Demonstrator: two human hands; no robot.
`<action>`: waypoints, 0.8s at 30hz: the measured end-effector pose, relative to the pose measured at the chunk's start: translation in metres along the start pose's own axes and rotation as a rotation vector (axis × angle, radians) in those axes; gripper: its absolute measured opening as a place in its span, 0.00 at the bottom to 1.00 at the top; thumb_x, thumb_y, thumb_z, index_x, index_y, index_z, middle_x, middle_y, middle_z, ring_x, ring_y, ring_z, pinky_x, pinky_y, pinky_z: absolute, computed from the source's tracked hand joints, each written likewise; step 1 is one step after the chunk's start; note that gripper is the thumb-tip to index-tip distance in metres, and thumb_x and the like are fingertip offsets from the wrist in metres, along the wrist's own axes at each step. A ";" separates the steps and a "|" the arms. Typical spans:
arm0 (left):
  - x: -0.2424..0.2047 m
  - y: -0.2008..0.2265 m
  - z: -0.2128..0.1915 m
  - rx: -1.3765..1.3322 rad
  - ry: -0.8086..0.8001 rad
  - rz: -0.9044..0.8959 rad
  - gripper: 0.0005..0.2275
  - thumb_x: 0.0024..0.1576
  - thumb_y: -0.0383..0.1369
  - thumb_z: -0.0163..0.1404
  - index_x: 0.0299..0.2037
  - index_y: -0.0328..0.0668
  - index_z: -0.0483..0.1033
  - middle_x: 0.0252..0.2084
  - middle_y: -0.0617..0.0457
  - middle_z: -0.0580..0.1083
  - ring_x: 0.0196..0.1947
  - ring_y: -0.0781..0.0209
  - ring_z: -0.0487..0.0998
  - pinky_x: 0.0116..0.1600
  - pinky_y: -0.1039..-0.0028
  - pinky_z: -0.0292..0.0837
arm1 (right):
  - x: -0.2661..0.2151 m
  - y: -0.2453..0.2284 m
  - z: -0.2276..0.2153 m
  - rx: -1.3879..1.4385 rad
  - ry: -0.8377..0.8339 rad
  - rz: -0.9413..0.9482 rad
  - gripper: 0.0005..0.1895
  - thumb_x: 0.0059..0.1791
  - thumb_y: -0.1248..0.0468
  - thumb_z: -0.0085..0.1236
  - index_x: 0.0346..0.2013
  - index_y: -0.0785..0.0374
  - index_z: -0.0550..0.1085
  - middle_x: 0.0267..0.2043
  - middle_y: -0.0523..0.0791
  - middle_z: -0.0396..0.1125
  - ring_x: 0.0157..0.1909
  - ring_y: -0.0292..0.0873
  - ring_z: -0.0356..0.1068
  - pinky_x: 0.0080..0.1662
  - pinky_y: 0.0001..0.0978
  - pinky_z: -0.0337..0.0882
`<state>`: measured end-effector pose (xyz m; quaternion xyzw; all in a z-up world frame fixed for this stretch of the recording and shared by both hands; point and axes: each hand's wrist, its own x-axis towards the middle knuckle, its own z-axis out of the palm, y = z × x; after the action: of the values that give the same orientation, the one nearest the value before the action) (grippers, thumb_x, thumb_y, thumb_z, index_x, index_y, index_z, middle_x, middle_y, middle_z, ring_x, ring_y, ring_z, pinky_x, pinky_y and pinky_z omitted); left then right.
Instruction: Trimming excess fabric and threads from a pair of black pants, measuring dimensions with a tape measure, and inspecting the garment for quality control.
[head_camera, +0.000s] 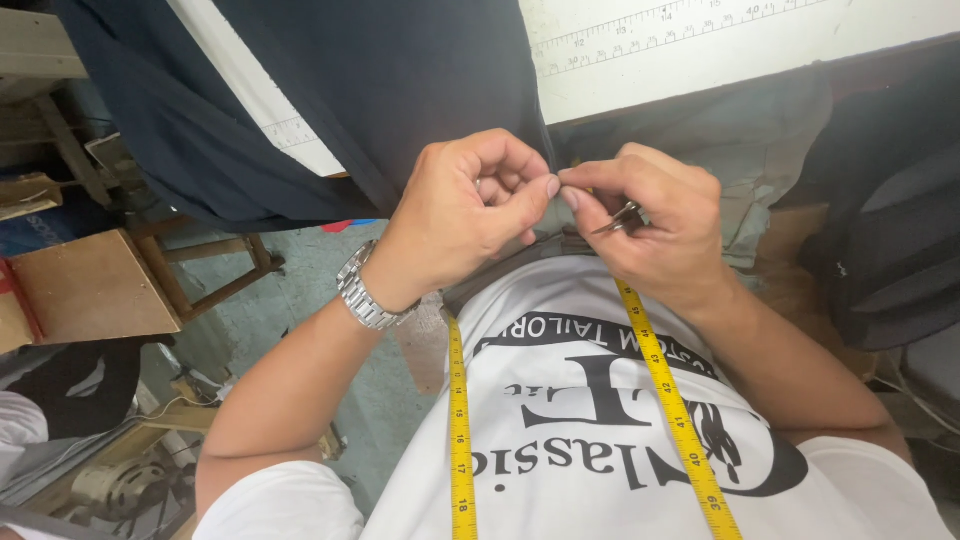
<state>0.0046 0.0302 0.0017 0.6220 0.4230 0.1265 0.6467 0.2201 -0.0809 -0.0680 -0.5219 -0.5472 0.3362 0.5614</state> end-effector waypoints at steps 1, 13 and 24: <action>0.001 -0.002 0.000 -0.005 -0.001 -0.004 0.08 0.71 0.30 0.66 0.51 0.30 0.88 0.34 0.45 0.85 0.31 0.64 0.92 0.25 0.78 0.87 | -0.001 0.001 0.002 -0.042 0.007 -0.042 0.03 0.64 0.75 0.77 0.52 0.70 0.93 0.25 0.46 0.69 0.23 0.44 0.66 0.29 0.33 0.70; 0.018 0.017 0.020 -0.181 -0.048 -0.044 0.07 0.73 0.35 0.64 0.47 0.43 0.82 0.34 0.53 0.85 0.36 0.67 0.94 0.30 0.80 0.86 | -0.027 -0.026 -0.047 -0.071 -0.052 0.281 0.18 0.70 0.68 0.68 0.73 0.70 0.73 0.64 0.51 0.76 0.50 0.41 0.74 0.53 0.31 0.77; 0.020 0.018 0.026 -0.039 0.004 -0.061 0.07 0.72 0.36 0.63 0.44 0.43 0.86 0.33 0.56 0.87 0.32 0.68 0.95 0.25 0.82 0.83 | -0.043 -0.035 -0.039 -0.054 -0.067 0.479 0.16 0.69 0.58 0.62 0.64 0.66 0.86 0.59 0.45 0.86 0.60 0.41 0.85 0.65 0.34 0.82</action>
<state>0.0422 0.0292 0.0070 0.5958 0.4404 0.1164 0.6615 0.2430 -0.1386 -0.0403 -0.6402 -0.4349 0.4623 0.4328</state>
